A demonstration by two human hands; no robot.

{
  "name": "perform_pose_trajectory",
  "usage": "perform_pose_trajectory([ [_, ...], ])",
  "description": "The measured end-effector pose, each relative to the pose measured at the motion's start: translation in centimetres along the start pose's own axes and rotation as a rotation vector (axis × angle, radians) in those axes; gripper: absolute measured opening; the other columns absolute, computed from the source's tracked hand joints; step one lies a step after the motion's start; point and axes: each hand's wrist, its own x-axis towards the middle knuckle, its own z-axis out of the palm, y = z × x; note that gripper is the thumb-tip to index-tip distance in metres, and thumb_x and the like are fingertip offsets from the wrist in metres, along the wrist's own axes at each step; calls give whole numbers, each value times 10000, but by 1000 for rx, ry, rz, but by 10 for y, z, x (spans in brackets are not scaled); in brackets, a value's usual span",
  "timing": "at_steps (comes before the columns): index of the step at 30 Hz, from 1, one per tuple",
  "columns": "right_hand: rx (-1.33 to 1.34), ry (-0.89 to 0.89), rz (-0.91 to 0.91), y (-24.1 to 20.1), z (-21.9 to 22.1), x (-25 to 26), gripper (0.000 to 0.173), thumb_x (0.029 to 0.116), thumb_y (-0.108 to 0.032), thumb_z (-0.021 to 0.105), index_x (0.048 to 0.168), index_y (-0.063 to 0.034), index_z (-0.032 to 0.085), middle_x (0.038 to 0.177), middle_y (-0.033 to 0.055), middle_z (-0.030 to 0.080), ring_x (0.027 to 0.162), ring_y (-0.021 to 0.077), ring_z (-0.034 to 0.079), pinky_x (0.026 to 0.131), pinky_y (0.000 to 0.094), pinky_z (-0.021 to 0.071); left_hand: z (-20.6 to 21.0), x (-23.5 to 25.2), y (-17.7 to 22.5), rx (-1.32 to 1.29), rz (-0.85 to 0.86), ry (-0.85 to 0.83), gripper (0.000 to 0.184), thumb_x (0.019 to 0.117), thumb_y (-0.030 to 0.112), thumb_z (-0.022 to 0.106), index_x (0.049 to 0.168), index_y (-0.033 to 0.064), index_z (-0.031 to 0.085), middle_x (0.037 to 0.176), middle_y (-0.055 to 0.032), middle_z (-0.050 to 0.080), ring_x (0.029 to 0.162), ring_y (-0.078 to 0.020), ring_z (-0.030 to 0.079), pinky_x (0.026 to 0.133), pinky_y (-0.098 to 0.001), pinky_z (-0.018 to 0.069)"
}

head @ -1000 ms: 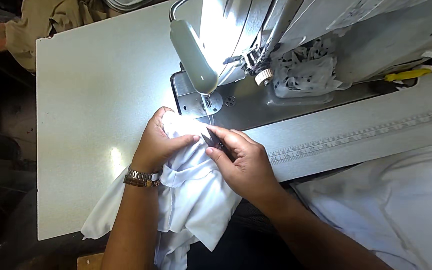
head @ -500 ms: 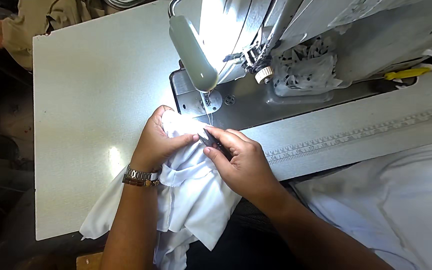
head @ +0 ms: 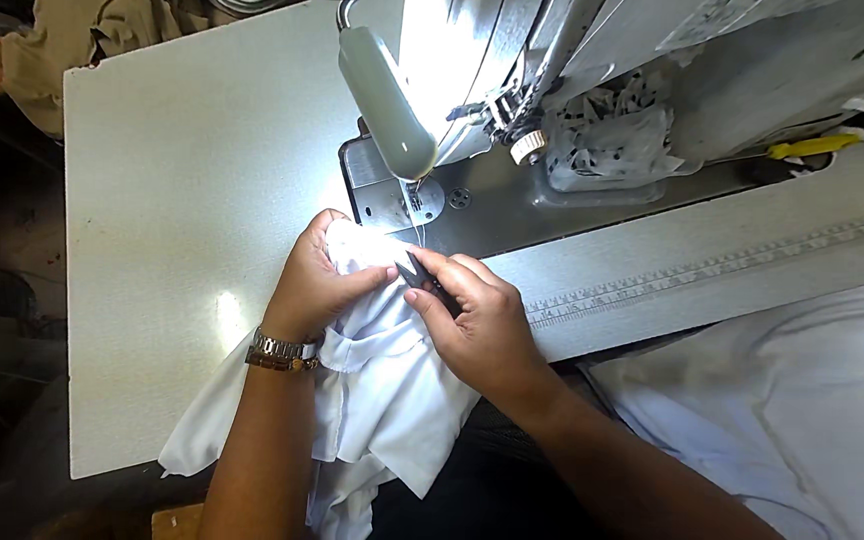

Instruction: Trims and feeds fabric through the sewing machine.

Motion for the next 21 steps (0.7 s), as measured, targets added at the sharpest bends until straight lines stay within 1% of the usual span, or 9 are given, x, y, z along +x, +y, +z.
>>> perform_pose_trajectory([
  [3,-16,35,-10,-1,2,2,330,991,-135,616,1289,-13,687,979,105,688,813,107,635,739,183,520,1,0,2,24,0,-27,486,716,-33,824,1090,53,527,870,-16,680,779,-55,681,709,-207,581],
  [6,4,74,16,-4,-1,10,343,986,-122,618,1299,6,678,1004,131,702,841,122,652,775,199,527,2,1,-1,54,12,-76,524,708,-22,831,1131,34,527,929,-34,681,828,-59,682,746,-212,580],
  [9,101,72,84,-4,-9,17,377,992,-139,622,1340,3,646,1098,117,706,858,62,649,787,173,531,2,1,-1,38,-1,-71,513,711,-24,835,1115,40,524,912,-36,683,814,-71,685,732,-219,584],
  [11,172,83,125,-4,-14,18,390,998,-138,619,1358,12,623,1144,108,695,847,30,657,762,166,554,2,2,-1,21,-7,-61,501,714,-37,833,1103,41,528,899,-37,687,805,-73,688,723,-222,588],
  [14,226,110,134,-4,-19,14,389,997,-127,622,1357,21,614,1168,104,691,858,9,663,758,154,563,2,2,-1,22,-12,-40,488,713,-37,832,1083,57,528,879,-16,682,787,-55,682,709,-212,586],
  [16,208,87,128,-7,-21,10,387,992,-119,624,1355,16,621,1166,108,690,869,12,659,765,146,556,2,1,0,34,-15,-29,498,707,-25,844,1081,61,526,877,-5,677,781,-41,675,710,-202,581],
  [18,149,25,94,-8,-21,6,371,983,-110,625,1335,7,648,1127,120,703,900,46,658,806,160,539,2,1,0,39,-16,-28,505,702,-18,848,1087,53,530,881,-12,673,788,-43,672,719,-201,577],
  [19,119,-8,74,-8,-20,5,360,982,-116,623,1321,-3,662,1087,111,703,887,56,655,799,164,537,2,2,0,46,-6,-27,501,698,-9,848,1080,57,531,876,-6,672,785,-40,670,716,-199,574],
  [21,58,-58,49,-6,-17,3,347,981,-129,612,1304,-21,681,1054,105,704,873,89,660,789,196,542,1,2,0,50,5,-29,500,698,-6,846,1073,64,524,875,2,670,785,-35,669,719,-197,574],
])
